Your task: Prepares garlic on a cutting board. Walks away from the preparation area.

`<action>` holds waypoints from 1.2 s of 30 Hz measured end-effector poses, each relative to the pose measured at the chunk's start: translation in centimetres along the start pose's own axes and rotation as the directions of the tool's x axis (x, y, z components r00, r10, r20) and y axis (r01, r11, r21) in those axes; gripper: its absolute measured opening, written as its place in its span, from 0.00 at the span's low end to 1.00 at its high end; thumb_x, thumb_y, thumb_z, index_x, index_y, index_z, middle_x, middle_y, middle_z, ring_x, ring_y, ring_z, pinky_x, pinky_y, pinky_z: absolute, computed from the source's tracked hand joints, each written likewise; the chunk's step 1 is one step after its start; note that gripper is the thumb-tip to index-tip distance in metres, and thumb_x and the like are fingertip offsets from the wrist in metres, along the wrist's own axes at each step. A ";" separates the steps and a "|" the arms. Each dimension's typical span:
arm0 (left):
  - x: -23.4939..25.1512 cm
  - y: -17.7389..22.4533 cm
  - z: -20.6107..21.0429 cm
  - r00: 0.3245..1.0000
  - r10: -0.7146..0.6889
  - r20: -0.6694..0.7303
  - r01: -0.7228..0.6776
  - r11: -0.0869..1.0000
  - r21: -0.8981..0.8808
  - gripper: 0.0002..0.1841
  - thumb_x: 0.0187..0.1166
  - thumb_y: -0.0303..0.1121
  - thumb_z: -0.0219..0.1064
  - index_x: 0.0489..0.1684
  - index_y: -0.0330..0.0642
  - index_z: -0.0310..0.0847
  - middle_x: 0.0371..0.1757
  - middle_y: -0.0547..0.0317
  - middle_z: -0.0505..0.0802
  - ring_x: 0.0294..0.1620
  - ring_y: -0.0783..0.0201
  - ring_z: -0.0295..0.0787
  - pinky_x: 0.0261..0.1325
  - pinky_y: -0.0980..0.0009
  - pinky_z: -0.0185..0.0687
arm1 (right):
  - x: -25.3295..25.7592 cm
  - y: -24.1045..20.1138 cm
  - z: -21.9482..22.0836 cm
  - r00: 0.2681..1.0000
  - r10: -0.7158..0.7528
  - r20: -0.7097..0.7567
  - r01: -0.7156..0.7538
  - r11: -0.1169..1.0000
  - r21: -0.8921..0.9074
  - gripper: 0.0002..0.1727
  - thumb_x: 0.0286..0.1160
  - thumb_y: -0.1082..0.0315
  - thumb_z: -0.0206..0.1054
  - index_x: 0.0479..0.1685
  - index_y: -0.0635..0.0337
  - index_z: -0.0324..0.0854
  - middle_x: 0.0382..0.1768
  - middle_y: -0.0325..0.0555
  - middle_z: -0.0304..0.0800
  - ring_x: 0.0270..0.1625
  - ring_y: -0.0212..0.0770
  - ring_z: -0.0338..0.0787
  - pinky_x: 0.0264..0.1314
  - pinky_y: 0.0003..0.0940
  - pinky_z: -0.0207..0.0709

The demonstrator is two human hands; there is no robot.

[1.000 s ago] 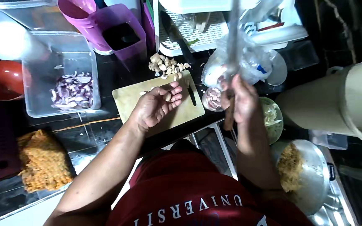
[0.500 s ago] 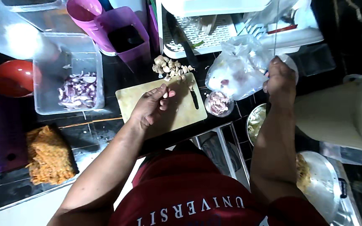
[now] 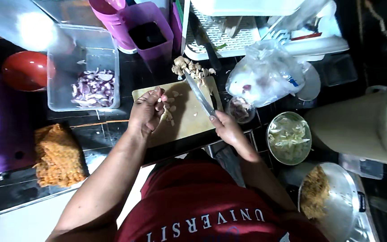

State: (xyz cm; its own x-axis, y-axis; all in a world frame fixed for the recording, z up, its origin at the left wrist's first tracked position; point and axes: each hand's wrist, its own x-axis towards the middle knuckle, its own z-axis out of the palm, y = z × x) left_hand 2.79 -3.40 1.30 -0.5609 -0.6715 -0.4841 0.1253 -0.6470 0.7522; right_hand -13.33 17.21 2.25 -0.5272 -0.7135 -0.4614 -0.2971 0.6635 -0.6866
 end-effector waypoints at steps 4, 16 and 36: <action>-0.1 0.5 -2.0 0.999 0.015 -0.043 -0.015 1.000 -0.008 0.12 0.94 0.37 0.51 0.46 0.47 0.81 0.30 0.69 0.87 0.15 0.82 0.70 0.17 0.87 0.65 | -0.2 0.0 1.3 1.000 0.016 0.012 -0.016 1.000 -0.015 0.18 0.90 0.64 0.59 0.70 0.60 0.81 0.41 0.52 0.87 0.31 0.42 0.84 0.39 0.41 0.83; 0.2 0.3 -2.0 0.993 0.054 0.101 -0.084 0.943 0.323 0.17 0.89 0.25 0.55 0.73 0.34 0.75 0.45 0.57 0.91 0.43 0.65 0.91 0.55 0.65 0.90 | -1.2 2.1 1.8 0.988 0.027 -0.150 -0.038 0.997 -0.070 0.17 0.92 0.63 0.57 0.66 0.63 0.83 0.43 0.55 0.88 0.29 0.45 0.87 0.39 0.45 0.86; 2.9 -3.4 -5.4 0.815 0.447 0.369 -0.441 0.067 0.895 0.12 0.83 0.34 0.66 0.54 0.39 0.90 0.59 0.41 0.90 0.65 0.38 0.83 0.70 0.43 0.75 | -4.0 1.7 2.7 0.988 0.103 0.118 -0.059 0.942 -0.331 0.25 0.95 0.58 0.49 0.87 0.53 0.66 0.41 0.58 0.93 0.43 0.55 0.94 0.54 0.53 0.85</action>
State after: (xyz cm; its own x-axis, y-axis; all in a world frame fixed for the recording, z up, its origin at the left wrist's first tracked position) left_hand 5.20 -5.10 -5.07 -0.7027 -0.7035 0.1065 -0.4762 0.5763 0.6642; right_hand -9.63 20.62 1.40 -0.4578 -0.6626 -0.5928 -0.5123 0.7416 -0.4332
